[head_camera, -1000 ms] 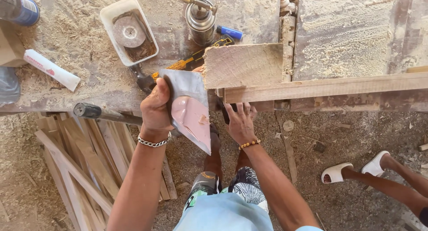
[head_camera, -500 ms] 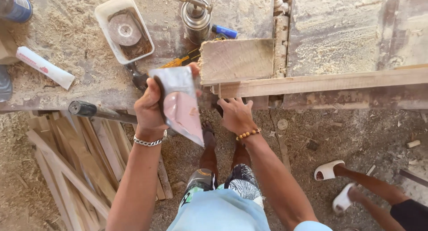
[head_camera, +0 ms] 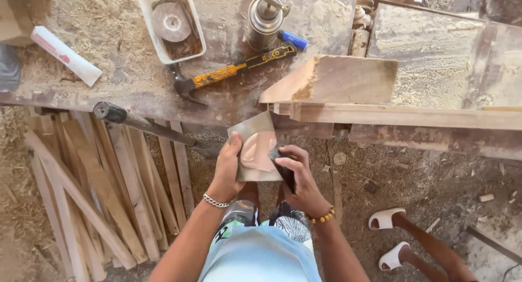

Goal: Applying and smoothing wood filler onto a wooden furniture frame using scrapers and a mixing stick.

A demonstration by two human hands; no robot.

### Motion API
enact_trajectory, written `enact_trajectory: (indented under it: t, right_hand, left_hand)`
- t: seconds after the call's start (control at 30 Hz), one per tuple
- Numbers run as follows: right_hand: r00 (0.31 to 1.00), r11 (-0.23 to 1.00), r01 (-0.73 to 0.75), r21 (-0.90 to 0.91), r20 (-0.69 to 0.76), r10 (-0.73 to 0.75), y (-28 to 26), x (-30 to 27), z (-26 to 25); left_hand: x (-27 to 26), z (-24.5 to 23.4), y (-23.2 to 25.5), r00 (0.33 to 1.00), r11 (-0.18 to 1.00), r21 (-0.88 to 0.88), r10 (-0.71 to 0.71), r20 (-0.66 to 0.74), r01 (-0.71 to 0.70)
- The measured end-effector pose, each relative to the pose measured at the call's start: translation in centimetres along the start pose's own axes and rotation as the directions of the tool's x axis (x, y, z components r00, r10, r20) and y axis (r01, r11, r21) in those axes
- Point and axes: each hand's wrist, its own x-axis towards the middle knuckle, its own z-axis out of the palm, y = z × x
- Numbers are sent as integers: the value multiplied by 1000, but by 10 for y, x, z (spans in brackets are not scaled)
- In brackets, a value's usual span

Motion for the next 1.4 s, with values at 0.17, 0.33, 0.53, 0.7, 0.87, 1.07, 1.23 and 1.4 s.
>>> enact_trajectory:
  t: [0.17, 0.33, 0.53, 0.7, 0.87, 1.07, 1.23, 1.4]
  right_hand:
    - [995, 926, 37, -376, 104, 3, 28, -15, -37]
    - [970, 813, 151, -563, 245, -10, -16, 17, -53]
    - [858, 707, 299, -641, 504, 94, -34, 38, -45]
    - [835, 686, 251, -683, 512, 204, -17, 30, -41]
    - [982, 674, -103, -732, 33, 187, 37, 28, -15]
    - [985, 607, -171, -776, -128, 115, 90, 48, 16]
    - [989, 562, -142, -815, -135, 55, 128, 40, 28]
    - [983, 545, -183, -818, -137, 124, 133, 38, 33]
  left_hand:
    - [-4, 2, 33, 981, 981, 132, -157, 116, 142]
    - [11, -14, 43, 977, 832, 555, -123, 174, 6]
    - [34, -31, 40, 969, 658, 734, -31, 244, -164]
    - [40, -39, 76, 986, 816, 556, 111, 120, -160]
    - [16, 15, 135, 869, 967, 42, 207, 450, -252]
    - [16, 74, 137, 582, 964, -109, 234, 779, -241]
    - [13, 82, 130, 681, 981, 7, 130, 720, -195]
    - [13, 84, 127, 681, 991, 24, 72, 728, -131]
